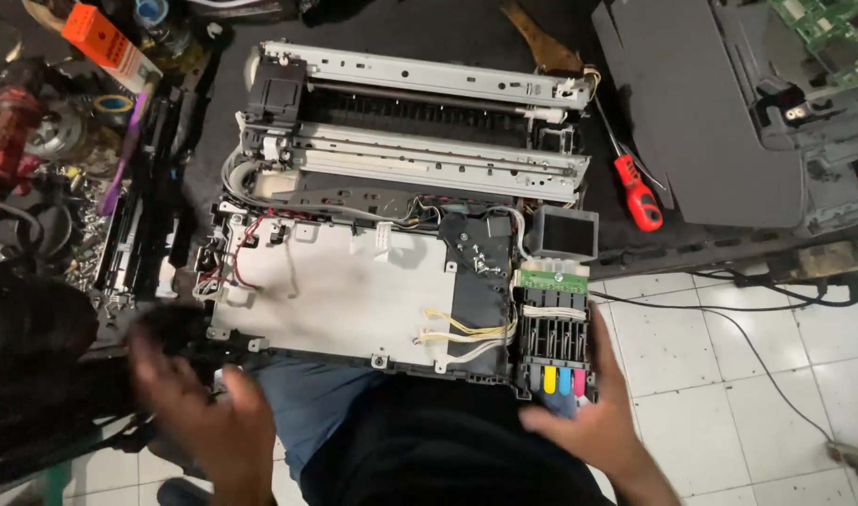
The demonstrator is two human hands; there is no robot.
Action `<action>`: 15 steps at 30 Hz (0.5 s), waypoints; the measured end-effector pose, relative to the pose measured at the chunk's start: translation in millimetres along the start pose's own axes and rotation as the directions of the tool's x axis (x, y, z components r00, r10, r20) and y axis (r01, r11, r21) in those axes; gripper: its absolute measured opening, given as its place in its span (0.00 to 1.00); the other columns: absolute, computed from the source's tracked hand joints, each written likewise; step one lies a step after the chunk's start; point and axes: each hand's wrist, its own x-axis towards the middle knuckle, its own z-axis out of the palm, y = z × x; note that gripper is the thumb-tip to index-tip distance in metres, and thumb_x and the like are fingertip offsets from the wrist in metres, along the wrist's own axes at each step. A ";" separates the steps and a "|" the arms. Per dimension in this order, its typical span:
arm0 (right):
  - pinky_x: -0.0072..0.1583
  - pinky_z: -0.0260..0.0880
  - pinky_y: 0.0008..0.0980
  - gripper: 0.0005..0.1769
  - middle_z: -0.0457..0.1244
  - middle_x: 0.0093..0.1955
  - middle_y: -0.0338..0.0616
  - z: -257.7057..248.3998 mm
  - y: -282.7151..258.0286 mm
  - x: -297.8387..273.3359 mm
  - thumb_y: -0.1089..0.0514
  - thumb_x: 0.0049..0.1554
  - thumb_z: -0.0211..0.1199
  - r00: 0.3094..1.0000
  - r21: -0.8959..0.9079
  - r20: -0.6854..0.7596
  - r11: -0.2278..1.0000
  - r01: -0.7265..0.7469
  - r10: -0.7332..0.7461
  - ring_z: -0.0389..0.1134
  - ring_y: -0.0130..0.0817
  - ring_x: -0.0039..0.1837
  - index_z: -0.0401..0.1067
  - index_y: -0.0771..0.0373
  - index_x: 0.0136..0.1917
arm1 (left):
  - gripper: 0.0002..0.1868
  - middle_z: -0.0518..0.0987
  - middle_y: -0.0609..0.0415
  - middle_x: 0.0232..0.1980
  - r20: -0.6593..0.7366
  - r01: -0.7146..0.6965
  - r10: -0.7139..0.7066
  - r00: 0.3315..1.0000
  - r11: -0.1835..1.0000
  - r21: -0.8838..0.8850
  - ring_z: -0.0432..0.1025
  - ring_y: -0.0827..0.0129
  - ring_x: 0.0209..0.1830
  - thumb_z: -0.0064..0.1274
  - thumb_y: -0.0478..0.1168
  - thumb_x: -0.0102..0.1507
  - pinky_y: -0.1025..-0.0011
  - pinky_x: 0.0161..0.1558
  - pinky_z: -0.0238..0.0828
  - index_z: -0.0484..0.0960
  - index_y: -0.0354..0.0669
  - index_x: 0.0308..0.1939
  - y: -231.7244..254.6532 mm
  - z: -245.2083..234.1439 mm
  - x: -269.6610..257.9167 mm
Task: The person removes a circuit board from a disassembled printer and sets it aside. They then use a screwdriver to loosen screws and remove a metal rail from the printer's internal mechanism.
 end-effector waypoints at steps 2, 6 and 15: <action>0.73 0.61 0.42 0.63 0.57 0.77 0.49 13.9 -42.9 8.4 0.68 0.36 0.73 0.937 0.092 -0.092 0.940 -0.328 0.336 0.60 0.42 0.76 0.50 0.57 0.81 | 0.44 0.59 0.26 0.77 0.025 -0.162 0.163 0.986 0.986 -0.026 0.55 0.38 0.79 0.36 0.18 0.56 0.50 0.77 0.51 0.47 0.29 0.77 -34.8 2.1 7.9; 0.63 0.75 0.37 0.54 0.66 0.69 0.47 22.2 -38.5 7.4 0.77 0.41 0.68 0.820 0.215 -0.196 0.839 -0.499 0.538 0.71 0.39 0.65 0.59 0.57 0.79 | 0.32 0.76 0.34 0.63 0.014 -0.190 0.190 0.982 0.982 -0.009 0.75 0.51 0.60 0.57 0.20 0.59 0.67 0.62 0.71 0.69 0.25 0.68 -65.1 4.0 21.8; 0.46 0.76 0.29 0.18 0.66 0.37 0.38 -9.5 66.6 2.7 0.74 0.43 0.57 0.956 -0.028 -0.112 0.963 0.269 -0.271 0.70 0.30 0.41 0.74 0.63 0.47 | 0.14 0.86 0.44 0.50 -0.188 -0.066 0.153 0.970 0.912 0.404 0.80 0.58 0.47 0.55 0.27 0.67 0.67 0.52 0.74 0.90 0.34 0.54 -82.4 -11.9 -44.4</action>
